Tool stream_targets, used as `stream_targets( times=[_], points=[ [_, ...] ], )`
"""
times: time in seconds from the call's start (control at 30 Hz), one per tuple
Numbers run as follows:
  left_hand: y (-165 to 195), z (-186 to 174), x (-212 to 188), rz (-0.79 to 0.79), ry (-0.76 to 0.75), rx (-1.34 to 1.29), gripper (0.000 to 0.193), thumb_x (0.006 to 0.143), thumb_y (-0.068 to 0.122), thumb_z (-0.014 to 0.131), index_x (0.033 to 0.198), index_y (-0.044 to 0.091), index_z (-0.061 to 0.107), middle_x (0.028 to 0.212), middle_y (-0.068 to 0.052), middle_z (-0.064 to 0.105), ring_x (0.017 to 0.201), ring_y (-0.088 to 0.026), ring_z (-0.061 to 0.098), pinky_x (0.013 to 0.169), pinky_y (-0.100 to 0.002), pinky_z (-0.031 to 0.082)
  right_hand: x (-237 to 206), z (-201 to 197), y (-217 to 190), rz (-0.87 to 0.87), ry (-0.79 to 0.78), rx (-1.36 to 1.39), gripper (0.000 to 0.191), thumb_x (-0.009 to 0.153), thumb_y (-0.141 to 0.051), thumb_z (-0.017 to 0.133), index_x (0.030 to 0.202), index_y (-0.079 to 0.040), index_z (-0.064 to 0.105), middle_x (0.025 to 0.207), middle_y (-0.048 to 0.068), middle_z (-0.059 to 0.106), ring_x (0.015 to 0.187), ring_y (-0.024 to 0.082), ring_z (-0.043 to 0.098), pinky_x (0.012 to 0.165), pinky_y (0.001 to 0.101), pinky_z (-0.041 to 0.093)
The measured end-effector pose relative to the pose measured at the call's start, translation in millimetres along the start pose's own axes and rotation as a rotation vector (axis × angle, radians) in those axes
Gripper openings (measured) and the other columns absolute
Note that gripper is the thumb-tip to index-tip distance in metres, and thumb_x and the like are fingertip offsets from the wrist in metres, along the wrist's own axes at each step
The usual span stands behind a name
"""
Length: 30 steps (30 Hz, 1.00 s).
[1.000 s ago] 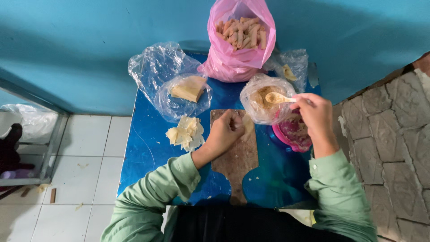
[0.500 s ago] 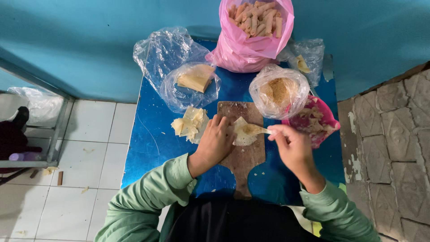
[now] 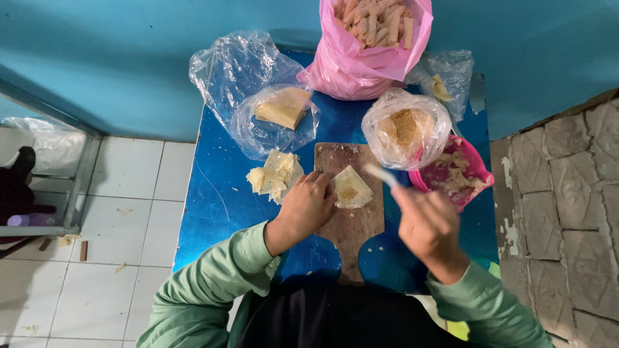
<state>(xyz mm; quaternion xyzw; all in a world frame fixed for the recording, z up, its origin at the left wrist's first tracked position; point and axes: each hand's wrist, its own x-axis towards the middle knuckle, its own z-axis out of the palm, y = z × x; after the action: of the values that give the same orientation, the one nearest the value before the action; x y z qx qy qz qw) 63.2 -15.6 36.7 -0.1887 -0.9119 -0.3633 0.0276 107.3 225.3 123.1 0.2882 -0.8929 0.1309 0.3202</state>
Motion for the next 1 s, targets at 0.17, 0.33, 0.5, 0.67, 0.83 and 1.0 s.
stream_targets(
  times=[0.17,0.33,0.5,0.67,0.83,1.0],
  points=[
    [8.7,-3.6,-1.7,0.035,0.051,-0.081,0.016,0.087,0.012,0.067,0.097,0.003,0.059,0.095,-0.018,0.064,0.093,-0.04,0.062,0.083,-0.048,0.051,35.4,7.1,33.0,0.207,-0.057,-0.295,0.026,0.101,0.0,0.067,0.125,-0.006,0.074,0.103,0.009,0.068,0.092,0.031,0.06,0.085,0.0432,0.049],
    [18.9,-6.4,2.1,0.051,0.095,-0.249,0.013,0.093,0.009,0.064,0.098,0.001,0.055,0.093,-0.02,0.064,0.088,-0.042,0.064,0.076,-0.049,0.054,42.1,18.4,14.6,0.144,-0.078,-0.248,0.025,0.082,-0.014,0.072,0.107,-0.012,0.073,0.106,0.015,0.065,0.09,0.037,0.055,0.076,0.0462,0.045],
    [24.5,-4.7,7.7,0.064,0.064,-0.323,0.016,0.095,0.012,0.064,0.1,-0.001,0.056,0.094,-0.02,0.065,0.083,-0.043,0.065,0.069,-0.049,0.054,16.4,45.2,-6.0,0.322,-0.323,0.194,0.013,0.087,-0.012,0.074,0.097,-0.008,0.067,0.096,0.012,0.062,0.093,0.038,0.058,0.082,0.0473,0.048],
    [22.7,-0.2,11.7,0.117,0.087,-0.323,0.012,0.098,0.009,0.061,0.107,0.001,0.059,0.095,-0.02,0.066,0.088,-0.042,0.065,0.077,-0.048,0.054,3.5,65.6,6.3,0.381,-0.339,0.352,0.013,0.087,-0.009,0.073,0.094,-0.005,0.063,0.092,0.011,0.063,0.09,0.036,0.059,0.081,0.0461,0.047],
    [17.0,5.0,17.0,0.148,0.102,-0.251,0.017,0.093,0.007,0.064,0.11,0.002,0.061,0.099,-0.019,0.065,0.094,-0.04,0.063,0.084,-0.047,0.052,4.6,75.1,11.0,0.427,-0.301,0.413,0.015,0.083,-0.006,0.075,0.091,-0.005,0.062,0.085,0.01,0.067,0.084,0.032,0.063,0.073,0.0427,0.049],
    [14.0,7.1,21.5,0.135,0.068,-0.174,0.021,0.09,0.007,0.067,0.109,0.001,0.061,0.101,-0.018,0.062,0.097,-0.038,0.06,0.087,-0.046,0.05,5.1,76.3,15.2,0.653,-0.327,0.639,0.015,0.091,-0.003,0.069,0.104,-0.002,0.061,0.087,0.01,0.072,0.076,0.023,0.072,0.067,0.0339,0.056]
  ],
)
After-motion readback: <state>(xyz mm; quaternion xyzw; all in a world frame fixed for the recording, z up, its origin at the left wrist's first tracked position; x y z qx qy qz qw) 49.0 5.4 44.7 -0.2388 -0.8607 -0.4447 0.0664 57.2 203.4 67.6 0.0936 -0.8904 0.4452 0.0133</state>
